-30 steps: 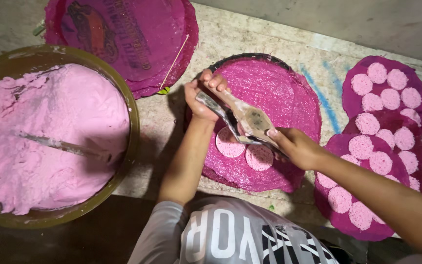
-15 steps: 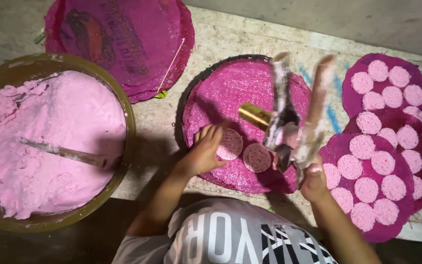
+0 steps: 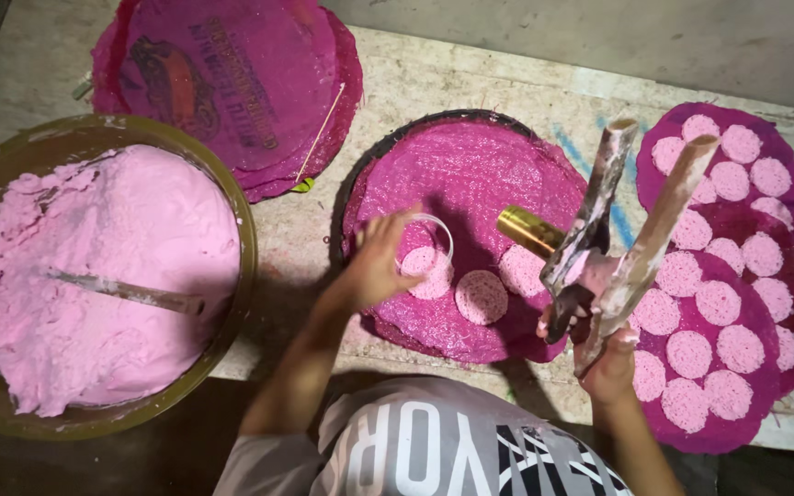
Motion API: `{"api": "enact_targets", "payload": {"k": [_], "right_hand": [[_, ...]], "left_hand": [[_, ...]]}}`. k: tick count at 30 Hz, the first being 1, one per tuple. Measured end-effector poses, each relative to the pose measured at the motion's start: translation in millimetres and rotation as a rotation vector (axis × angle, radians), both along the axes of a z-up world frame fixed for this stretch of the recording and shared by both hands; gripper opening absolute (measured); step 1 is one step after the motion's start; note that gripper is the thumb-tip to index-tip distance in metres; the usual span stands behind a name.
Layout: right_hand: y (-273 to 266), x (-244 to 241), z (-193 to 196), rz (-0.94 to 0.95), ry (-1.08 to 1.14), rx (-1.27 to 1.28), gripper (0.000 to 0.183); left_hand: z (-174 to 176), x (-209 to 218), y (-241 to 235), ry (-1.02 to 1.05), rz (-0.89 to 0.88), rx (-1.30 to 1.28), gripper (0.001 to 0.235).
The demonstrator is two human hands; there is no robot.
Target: The person scoops pink dough from a bowl and uses a handheld press to form small round pieces onto a pink mat. The person repeatedly fills the press, presses the dough, and arranges the formed pieces on the mat.
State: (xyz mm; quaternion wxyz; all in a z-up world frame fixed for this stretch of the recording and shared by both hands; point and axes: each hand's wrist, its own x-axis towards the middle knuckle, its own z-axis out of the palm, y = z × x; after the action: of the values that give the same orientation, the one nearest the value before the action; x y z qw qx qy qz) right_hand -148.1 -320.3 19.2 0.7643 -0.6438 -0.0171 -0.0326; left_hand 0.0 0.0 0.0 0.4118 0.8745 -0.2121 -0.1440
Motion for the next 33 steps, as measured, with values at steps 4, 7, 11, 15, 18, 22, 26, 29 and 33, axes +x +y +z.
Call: {"api": "enact_targets", "payload": {"k": [4, 7, 11, 15, 18, 22, 26, 29, 33], "right_hand": [[-3, 8, -2, 0.033, 0.001, 0.009, 0.108], [-6, 9, -14, 0.027, 0.085, 0.022, 0.110], [-17, 23, -35, 0.110, 0.151, -0.208, 0.105], [-21, 69, -39, 0.339, 0.365, -0.448, 0.095], [-11, 112, -18, 0.553, 0.809, -0.616, 0.084], [8, 166, 40, 0.733, 0.844, -0.643, 0.079], [45, 199, 67, 0.707, 0.670, -0.964, 0.087], [68, 206, 67, 0.667, 0.583, -1.114, 0.087], [77, 198, 63, 0.669, 0.540, -1.064, 0.085]], "left_hand": [[-12, 43, 2, 0.018, 0.106, 0.100, 0.112], [-30, 50, 4, -0.076, 0.091, 0.110, 0.101], [-41, 51, 6, -0.161, 0.092, 0.092, 0.091], [-24, 68, -2, -0.148, 0.103, -0.637, 0.096], [-8, 81, -18, 0.591, -0.197, -1.757, 0.078], [1, 101, -26, 0.686, -0.029, -2.095, 0.055], [-7, 117, -13, 0.570, 0.150, -2.160, 0.049], [-14, 124, 5, 0.473, 0.124, -2.151, 0.048], [-28, 119, 13, 0.506, 0.182, -2.140, 0.049]]}}
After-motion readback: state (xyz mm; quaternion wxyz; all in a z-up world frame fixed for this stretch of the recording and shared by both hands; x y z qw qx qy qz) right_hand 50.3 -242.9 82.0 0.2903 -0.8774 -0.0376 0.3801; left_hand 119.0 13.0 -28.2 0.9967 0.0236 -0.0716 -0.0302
